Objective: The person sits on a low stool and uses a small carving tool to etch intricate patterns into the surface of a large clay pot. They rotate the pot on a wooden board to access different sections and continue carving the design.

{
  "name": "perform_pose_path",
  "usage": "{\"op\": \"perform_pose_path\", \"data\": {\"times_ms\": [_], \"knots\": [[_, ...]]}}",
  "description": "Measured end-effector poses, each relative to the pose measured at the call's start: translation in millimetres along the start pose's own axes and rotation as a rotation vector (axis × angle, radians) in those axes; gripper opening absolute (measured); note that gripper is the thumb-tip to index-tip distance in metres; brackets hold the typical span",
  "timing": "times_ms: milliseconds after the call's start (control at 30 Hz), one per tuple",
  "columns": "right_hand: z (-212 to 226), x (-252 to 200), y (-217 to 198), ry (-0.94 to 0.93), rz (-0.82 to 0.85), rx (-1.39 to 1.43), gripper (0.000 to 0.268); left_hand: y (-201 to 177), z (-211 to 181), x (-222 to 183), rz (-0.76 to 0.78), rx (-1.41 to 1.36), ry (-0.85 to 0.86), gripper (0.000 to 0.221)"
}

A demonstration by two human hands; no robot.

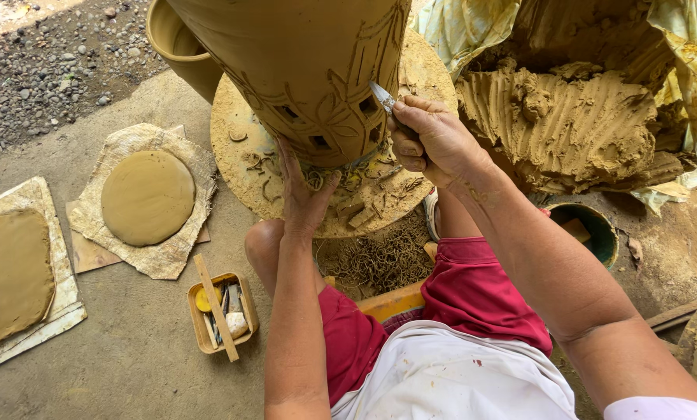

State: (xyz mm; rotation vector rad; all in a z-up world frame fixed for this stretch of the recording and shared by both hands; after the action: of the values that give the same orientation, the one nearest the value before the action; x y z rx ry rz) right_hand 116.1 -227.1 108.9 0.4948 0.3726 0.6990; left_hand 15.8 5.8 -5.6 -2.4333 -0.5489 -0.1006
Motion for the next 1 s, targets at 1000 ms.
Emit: {"op": "perform_pose_path", "data": {"times_ms": [1000], "knots": [[24.5,11.6,20.3,0.149,-0.026,-0.181,0.025,0.9,-6.1,6.4,-0.119,-0.063,-0.023,0.112]]}}
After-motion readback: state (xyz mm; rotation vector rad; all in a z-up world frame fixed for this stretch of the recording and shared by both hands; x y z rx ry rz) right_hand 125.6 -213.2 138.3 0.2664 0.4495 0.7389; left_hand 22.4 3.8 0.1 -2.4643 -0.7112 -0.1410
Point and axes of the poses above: each hand's wrist, its own x-axis towards the middle knuckle, its own y-axis out of the palm, z = x × y, the point moved 1 cm from there along x, towards the middle knuckle, and after that the axes turned 4 degrees about y, right-handed, at the moved point
